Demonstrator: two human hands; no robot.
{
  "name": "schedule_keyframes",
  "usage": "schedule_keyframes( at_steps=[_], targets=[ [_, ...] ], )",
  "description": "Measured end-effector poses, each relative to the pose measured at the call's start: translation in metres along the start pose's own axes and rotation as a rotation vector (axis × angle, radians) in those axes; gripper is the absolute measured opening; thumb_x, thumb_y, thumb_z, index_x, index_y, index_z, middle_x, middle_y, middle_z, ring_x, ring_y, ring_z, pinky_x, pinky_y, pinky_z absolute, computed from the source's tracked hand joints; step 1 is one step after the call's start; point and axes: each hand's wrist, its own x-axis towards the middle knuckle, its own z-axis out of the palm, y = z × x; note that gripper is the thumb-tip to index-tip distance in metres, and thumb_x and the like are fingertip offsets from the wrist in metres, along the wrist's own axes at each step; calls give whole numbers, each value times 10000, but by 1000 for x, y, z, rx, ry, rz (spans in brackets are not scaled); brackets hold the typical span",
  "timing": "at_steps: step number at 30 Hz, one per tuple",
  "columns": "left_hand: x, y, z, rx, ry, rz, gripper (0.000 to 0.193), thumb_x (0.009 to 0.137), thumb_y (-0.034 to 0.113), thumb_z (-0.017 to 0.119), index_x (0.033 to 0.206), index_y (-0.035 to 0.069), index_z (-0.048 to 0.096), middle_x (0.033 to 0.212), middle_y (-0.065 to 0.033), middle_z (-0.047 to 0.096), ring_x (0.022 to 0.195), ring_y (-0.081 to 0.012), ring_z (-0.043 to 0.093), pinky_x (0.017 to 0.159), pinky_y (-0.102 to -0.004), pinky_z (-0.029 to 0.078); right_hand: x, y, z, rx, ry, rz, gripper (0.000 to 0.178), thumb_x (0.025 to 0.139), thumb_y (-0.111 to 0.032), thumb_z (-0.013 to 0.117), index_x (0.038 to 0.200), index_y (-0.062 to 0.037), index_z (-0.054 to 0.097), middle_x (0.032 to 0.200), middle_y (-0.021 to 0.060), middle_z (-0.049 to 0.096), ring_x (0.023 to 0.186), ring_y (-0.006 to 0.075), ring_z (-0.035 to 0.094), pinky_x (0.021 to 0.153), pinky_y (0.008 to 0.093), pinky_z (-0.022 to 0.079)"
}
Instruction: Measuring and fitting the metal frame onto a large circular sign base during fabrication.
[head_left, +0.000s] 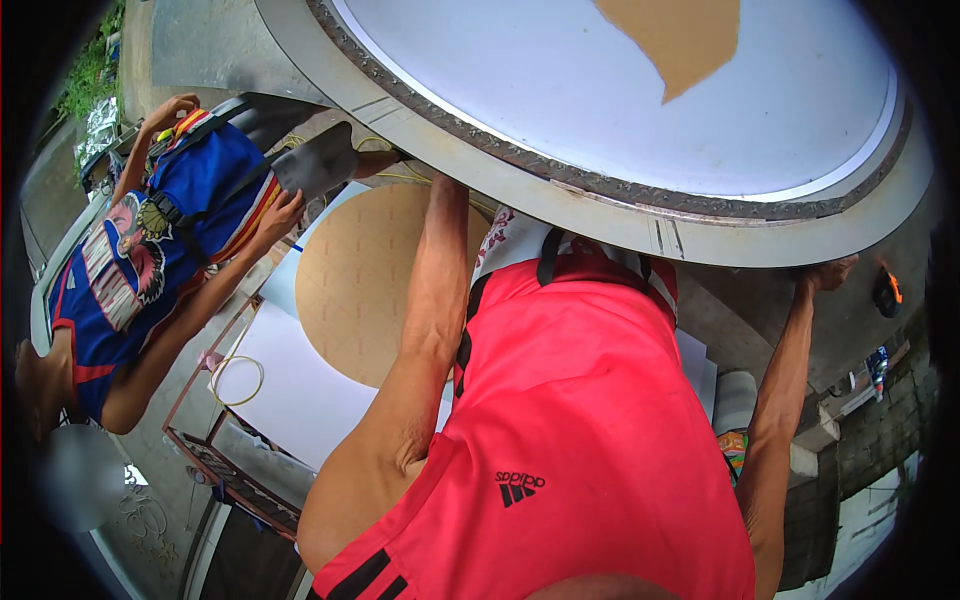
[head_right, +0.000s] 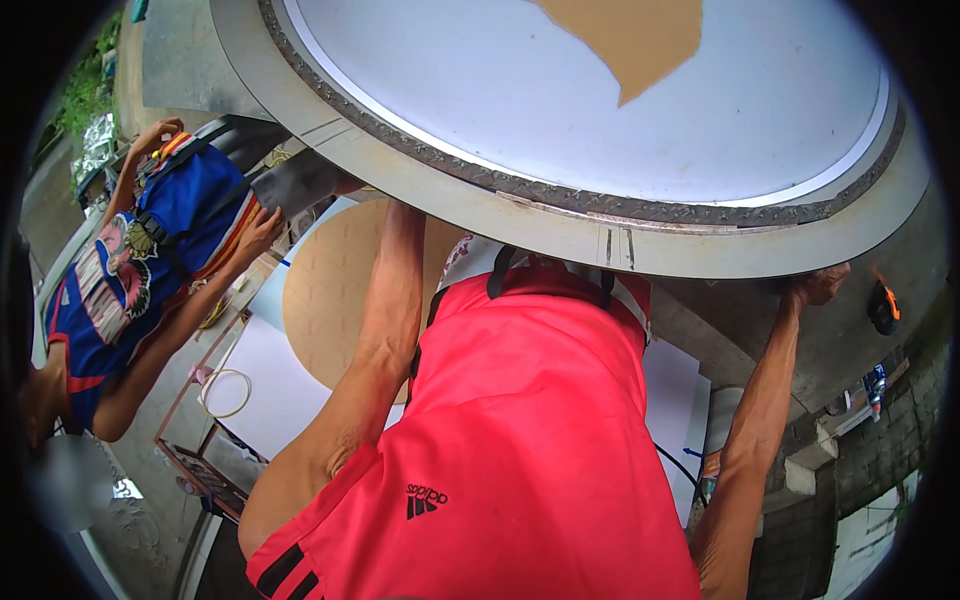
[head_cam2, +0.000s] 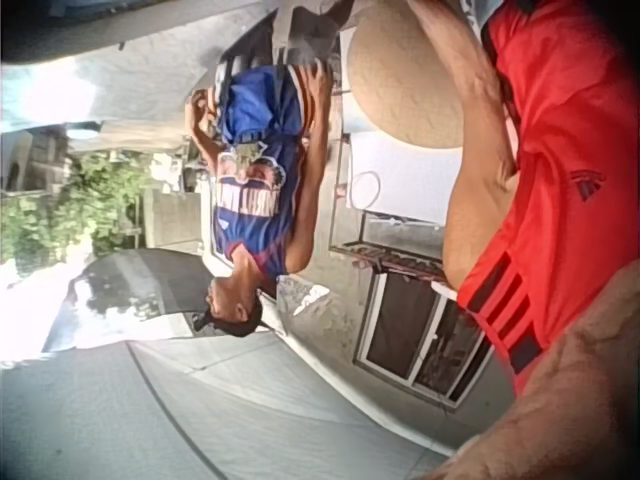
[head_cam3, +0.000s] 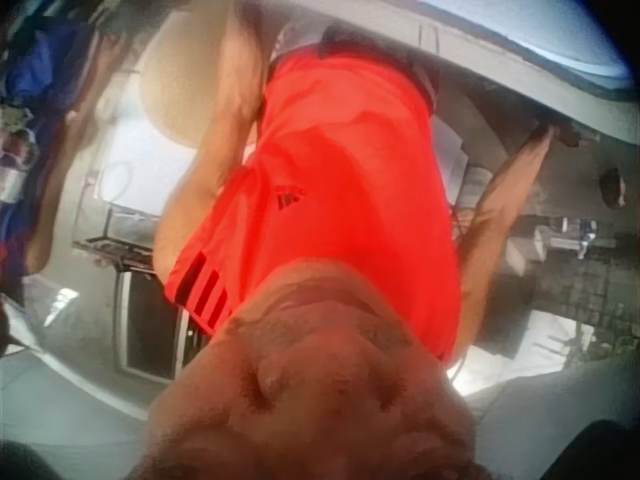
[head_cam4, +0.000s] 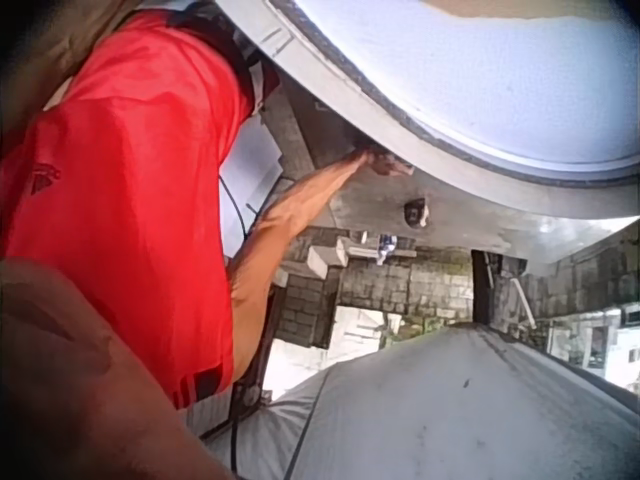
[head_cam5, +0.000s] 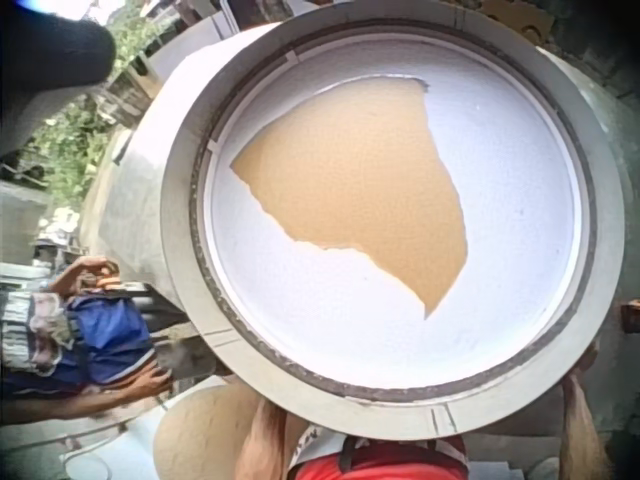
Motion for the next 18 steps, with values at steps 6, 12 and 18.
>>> schedule_keyframes(
  at_steps=[6, 12, 18],
  targets=[
    [0, 0, 1, 6, -3, 1, 454, 912, 330, 580, 1290, 87, 511, 1279, -74, 531, 1093, -220, 561, 908, -397, 482, 1, 3, 0, 46, 61, -114, 297, 879, -349, 571, 1036, -99, 551, 942, 83, 625, 886, 307, 640, 746, 411, 508],
    [1, 4, 0, 32, -16, 1, 455, 910, 327, 582, 1292, 91, 511, 1283, -73, 528, 1095, -219, 560, 905, -399, 482, 0, 2, 0, 22, 73, -233, 303, 862, -341, 584, 1031, -91, 554, 965, 69, 595, 924, 292, 622, 802, 382, 499],
    [6, 3, -1, 53, -29, 11, 455, 908, 325, 585, 1293, 94, 511, 1288, -73, 525, 1097, -217, 559, 901, -400, 482, -1, -9, -2, -26, 41, -114, 441, 883, -481, 534, 1089, -94, 580, 1040, 91, 635, 991, 320, 615, 830, 424, 474]
  ],
)
